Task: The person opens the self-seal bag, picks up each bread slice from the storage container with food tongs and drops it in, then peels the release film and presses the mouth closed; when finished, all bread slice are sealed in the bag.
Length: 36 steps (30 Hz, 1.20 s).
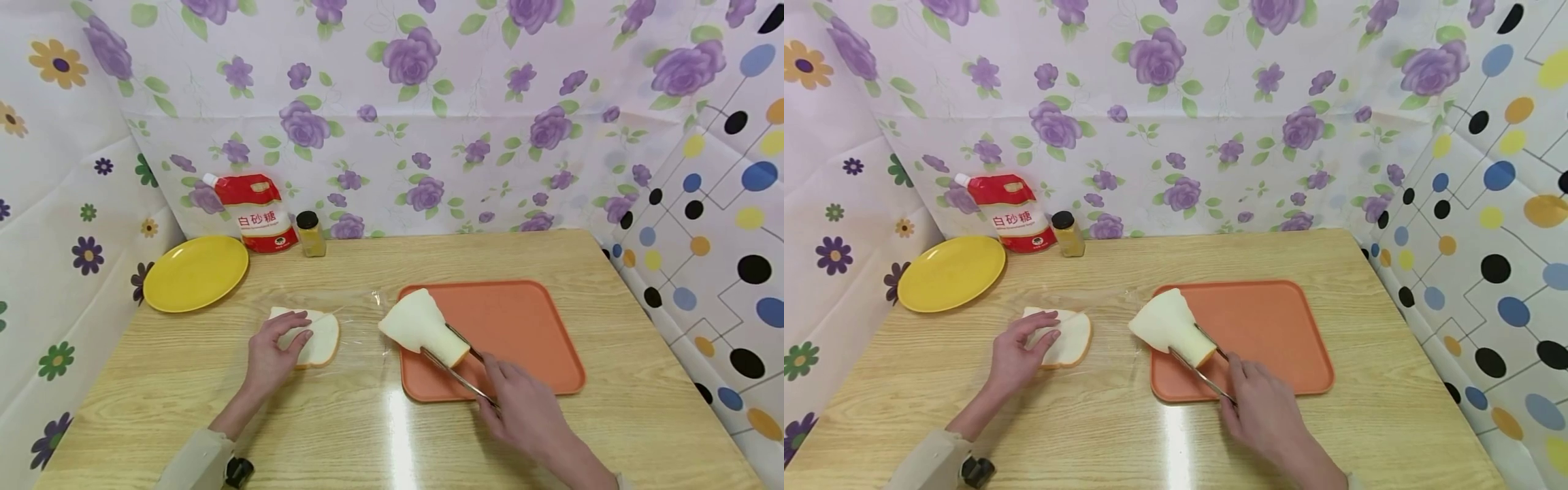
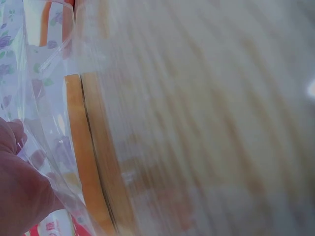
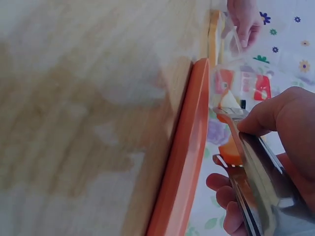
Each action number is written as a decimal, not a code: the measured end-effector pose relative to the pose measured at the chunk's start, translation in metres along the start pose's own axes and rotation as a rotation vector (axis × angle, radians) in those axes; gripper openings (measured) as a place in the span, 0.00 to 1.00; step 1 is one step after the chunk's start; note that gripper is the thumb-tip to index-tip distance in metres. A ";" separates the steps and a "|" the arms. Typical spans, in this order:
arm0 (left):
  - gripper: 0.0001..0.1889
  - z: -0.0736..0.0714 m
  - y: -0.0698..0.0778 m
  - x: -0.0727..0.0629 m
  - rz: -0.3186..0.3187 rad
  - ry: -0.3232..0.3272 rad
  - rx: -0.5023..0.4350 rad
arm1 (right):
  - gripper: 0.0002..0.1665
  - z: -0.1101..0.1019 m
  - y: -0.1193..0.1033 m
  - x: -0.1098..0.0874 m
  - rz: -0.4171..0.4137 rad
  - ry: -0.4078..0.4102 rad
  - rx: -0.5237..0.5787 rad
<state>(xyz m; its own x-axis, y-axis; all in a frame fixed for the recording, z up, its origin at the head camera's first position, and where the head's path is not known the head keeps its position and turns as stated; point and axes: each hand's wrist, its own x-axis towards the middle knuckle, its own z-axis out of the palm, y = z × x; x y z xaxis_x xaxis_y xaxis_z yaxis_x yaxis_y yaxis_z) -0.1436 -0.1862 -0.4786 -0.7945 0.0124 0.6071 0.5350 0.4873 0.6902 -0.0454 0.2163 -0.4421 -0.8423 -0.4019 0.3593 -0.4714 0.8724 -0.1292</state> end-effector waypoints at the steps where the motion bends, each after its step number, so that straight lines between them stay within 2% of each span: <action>1: 0.12 0.000 0.000 0.000 -0.001 0.001 -0.001 | 0.33 -0.001 0.000 0.002 -0.011 -0.009 0.001; 10: 0.12 0.000 0.002 0.001 -0.008 -0.010 0.002 | 0.31 -0.003 -0.001 0.018 -0.098 -0.081 0.014; 26: 0.12 0.000 0.004 0.001 -0.020 -0.011 0.008 | 0.28 -0.003 -0.006 0.062 -0.293 -0.194 0.005; 36: 0.12 -0.001 0.004 0.000 -0.025 -0.009 0.005 | 0.26 0.004 -0.016 0.093 -0.362 -0.268 0.031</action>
<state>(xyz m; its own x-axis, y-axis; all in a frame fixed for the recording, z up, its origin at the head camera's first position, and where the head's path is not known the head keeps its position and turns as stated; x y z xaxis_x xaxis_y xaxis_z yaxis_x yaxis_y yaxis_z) -0.1413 -0.1850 -0.4750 -0.8103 0.0074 0.5859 0.5130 0.4921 0.7033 -0.1175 0.1637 -0.4106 -0.6579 -0.7410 0.1346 -0.7522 0.6554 -0.0680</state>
